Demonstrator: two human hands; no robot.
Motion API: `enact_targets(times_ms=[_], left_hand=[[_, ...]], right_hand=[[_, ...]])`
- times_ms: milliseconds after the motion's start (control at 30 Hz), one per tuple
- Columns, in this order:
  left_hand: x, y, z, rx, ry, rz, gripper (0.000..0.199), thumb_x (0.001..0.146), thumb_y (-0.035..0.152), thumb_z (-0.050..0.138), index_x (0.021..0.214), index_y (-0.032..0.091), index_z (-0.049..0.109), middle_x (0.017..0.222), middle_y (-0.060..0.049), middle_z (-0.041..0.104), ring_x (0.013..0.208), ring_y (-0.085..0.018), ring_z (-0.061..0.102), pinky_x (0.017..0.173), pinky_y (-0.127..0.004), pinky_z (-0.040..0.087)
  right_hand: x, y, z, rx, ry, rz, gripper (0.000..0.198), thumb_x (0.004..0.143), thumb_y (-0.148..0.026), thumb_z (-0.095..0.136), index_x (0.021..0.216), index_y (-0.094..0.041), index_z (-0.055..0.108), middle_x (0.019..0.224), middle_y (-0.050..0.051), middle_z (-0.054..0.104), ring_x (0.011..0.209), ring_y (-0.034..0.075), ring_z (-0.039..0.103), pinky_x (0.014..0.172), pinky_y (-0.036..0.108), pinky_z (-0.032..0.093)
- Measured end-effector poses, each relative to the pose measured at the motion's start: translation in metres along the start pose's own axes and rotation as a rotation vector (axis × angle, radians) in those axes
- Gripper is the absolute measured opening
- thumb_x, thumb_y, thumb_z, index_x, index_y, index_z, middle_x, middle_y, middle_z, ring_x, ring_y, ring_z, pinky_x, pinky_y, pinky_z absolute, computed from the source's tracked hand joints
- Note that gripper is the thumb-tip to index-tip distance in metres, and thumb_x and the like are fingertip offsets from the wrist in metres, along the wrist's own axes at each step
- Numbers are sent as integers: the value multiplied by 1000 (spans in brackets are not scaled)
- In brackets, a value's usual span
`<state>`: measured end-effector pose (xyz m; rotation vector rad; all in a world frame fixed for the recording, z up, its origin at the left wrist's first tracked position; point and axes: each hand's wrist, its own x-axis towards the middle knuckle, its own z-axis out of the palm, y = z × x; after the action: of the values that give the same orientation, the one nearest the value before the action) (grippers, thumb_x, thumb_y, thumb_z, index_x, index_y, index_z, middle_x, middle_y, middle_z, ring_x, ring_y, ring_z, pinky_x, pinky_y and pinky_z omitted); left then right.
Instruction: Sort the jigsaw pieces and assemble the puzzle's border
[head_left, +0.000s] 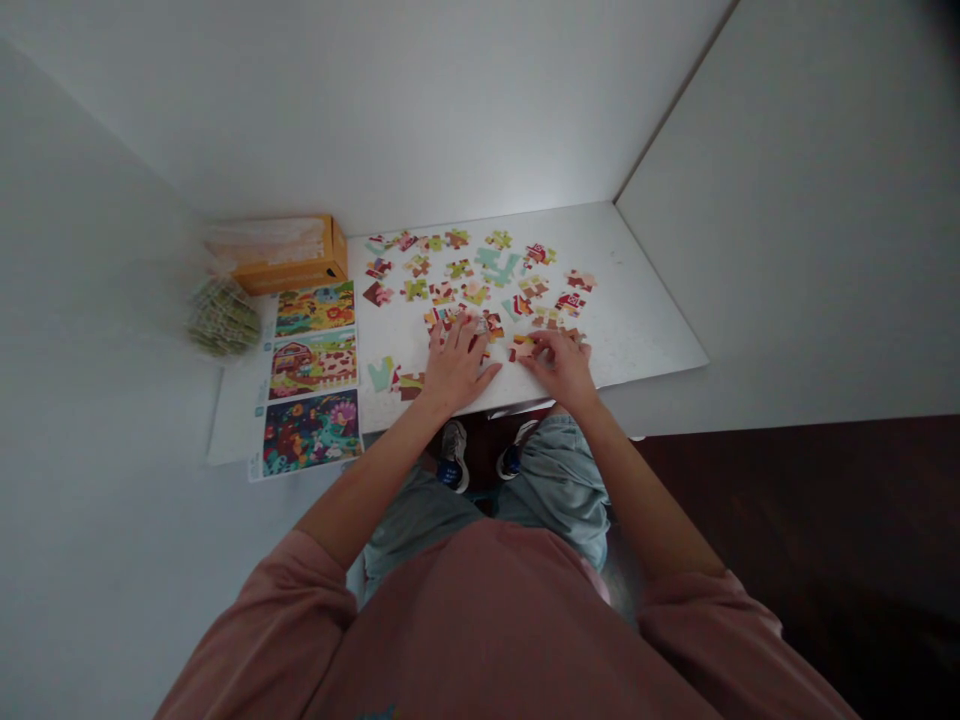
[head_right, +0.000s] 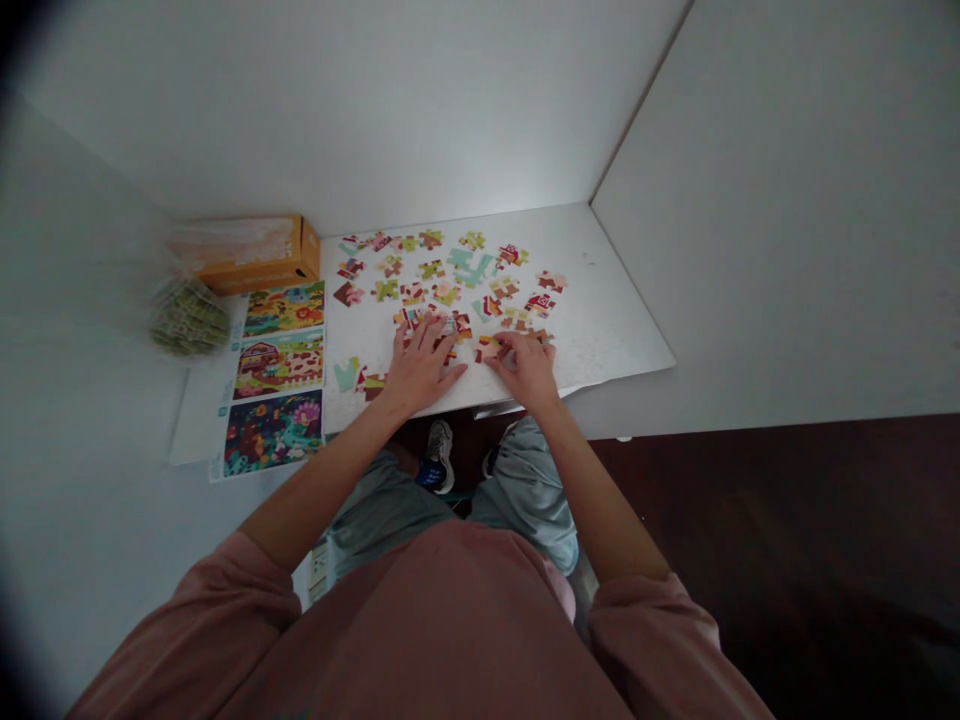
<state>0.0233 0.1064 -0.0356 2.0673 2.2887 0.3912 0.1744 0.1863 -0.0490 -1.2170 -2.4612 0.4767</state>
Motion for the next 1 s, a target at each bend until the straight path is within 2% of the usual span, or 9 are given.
enact_targets(times_ms=[133, 267, 433, 667, 800, 1000], left_hand=[[-15, -10, -4, 21, 44, -109, 47, 74, 39, 27, 117, 19, 19, 124, 1, 10, 113, -18, -6, 93, -41, -3], [-34, -26, -10, 42, 89, -216, 47, 74, 40, 27, 116, 20, 22, 124, 0, 15, 113, -18, -2, 93, -41, -1], [-55, -36, -18, 81, 94, -267, 44, 75, 39, 27, 115, 23, 23, 122, 1, 19, 113, -17, 1, 93, -41, 2], [-61, -32, -18, 96, 84, -288, 43, 76, 37, 25, 116, 23, 19, 123, 3, 16, 113, -15, 1, 94, -39, 4], [-60, -33, -18, 106, 82, -291, 42, 77, 36, 23, 117, 24, 19, 123, 3, 16, 113, -15, 1, 93, -39, 4], [-60, -32, -17, 115, 73, -283, 41, 76, 36, 25, 116, 27, 20, 122, 5, 18, 113, -16, 1, 92, -40, 6]], right_hand=[[14, 3, 12, 207, -16, -31, 29, 74, -36, 35, 102, -29, 38, 82, 1, 52, 69, 16, 48, 71, 35, 32], [32, -11, 23, 334, -5, -127, 30, 75, -37, 35, 103, -29, 38, 81, 1, 52, 66, 15, 48, 63, 32, 36], [35, -17, 24, 123, 124, -152, 26, 75, -35, 35, 100, -29, 42, 94, 3, 46, 78, 18, 46, 74, 38, 27], [18, 19, 3, -94, 199, -36, 24, 75, -27, 35, 97, -27, 44, 94, 6, 44, 91, 21, 38, 75, 39, 24], [9, 34, -9, -174, 183, 55, 28, 74, -28, 35, 101, -26, 42, 97, 8, 43, 91, 23, 37, 73, 39, 24], [4, 35, -10, -199, 125, 48, 30, 74, -31, 34, 102, -26, 41, 101, 7, 40, 93, 23, 33, 75, 38, 24]])
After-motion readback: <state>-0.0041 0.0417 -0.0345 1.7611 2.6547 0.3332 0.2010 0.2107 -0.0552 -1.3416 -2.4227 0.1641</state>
